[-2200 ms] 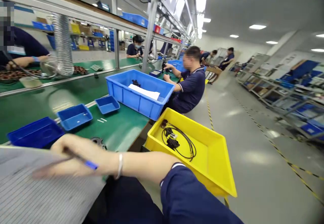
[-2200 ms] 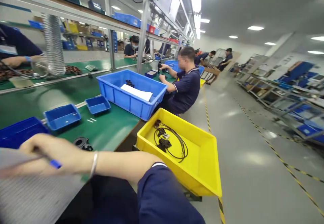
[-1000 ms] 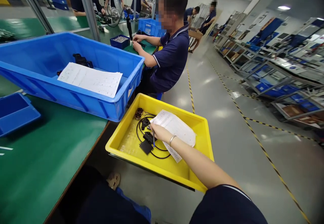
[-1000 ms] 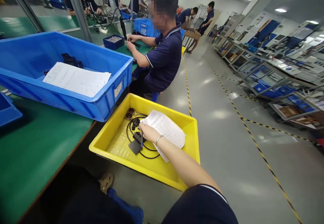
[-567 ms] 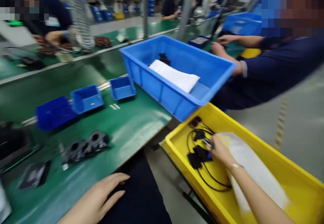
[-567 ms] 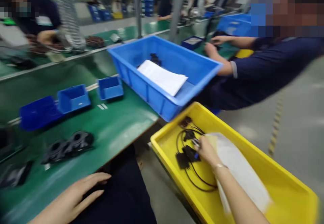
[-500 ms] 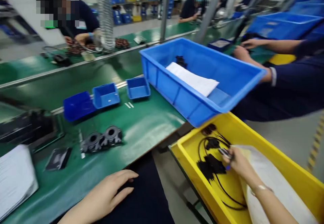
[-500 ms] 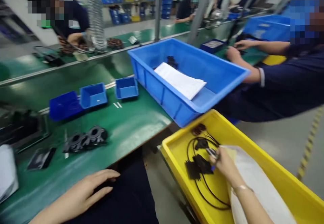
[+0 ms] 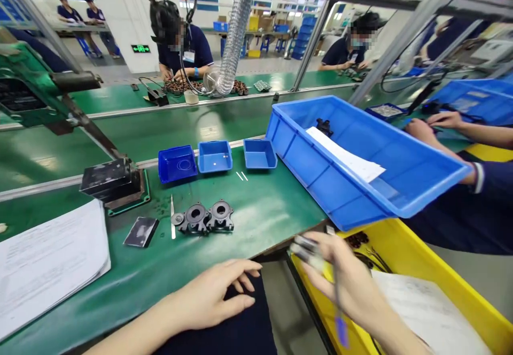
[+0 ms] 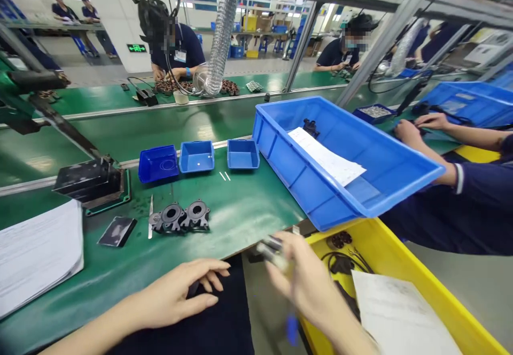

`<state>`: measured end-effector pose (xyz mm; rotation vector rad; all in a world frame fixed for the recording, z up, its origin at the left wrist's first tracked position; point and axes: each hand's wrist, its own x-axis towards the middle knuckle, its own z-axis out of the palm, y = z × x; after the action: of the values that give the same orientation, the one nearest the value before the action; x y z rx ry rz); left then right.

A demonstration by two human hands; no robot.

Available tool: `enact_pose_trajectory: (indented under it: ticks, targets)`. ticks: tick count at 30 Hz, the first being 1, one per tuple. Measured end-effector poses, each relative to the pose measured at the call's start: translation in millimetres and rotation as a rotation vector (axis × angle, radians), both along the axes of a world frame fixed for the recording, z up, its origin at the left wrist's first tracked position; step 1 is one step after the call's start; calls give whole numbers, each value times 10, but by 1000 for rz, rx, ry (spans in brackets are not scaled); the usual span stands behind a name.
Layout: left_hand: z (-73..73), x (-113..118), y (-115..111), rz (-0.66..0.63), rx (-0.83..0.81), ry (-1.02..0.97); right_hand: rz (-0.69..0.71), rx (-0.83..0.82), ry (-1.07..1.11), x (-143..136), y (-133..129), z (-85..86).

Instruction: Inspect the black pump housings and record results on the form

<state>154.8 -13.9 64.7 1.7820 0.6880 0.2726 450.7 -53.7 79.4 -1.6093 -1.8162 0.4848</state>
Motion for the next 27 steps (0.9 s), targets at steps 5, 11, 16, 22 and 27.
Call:
enact_pose_trajectory:
  ticks: [5,11,16,22,27]
  targets:
    - [-19,-332,179,158,510,34,250,-20,-68,-778,1101,-360]
    - [-32,-762,358,340,763,153,435,-29,-52,-1071,1726,-493]
    - [-174,-960,520,563,727,241,269,26,-20,-995,1717,-149]
    - [-236,-1034,817,399,648,567,88,20,0,-1247,1611,-71]
    - [-79,-1006,911,355,607,659,117,-25,161,-1425,1514,-197]
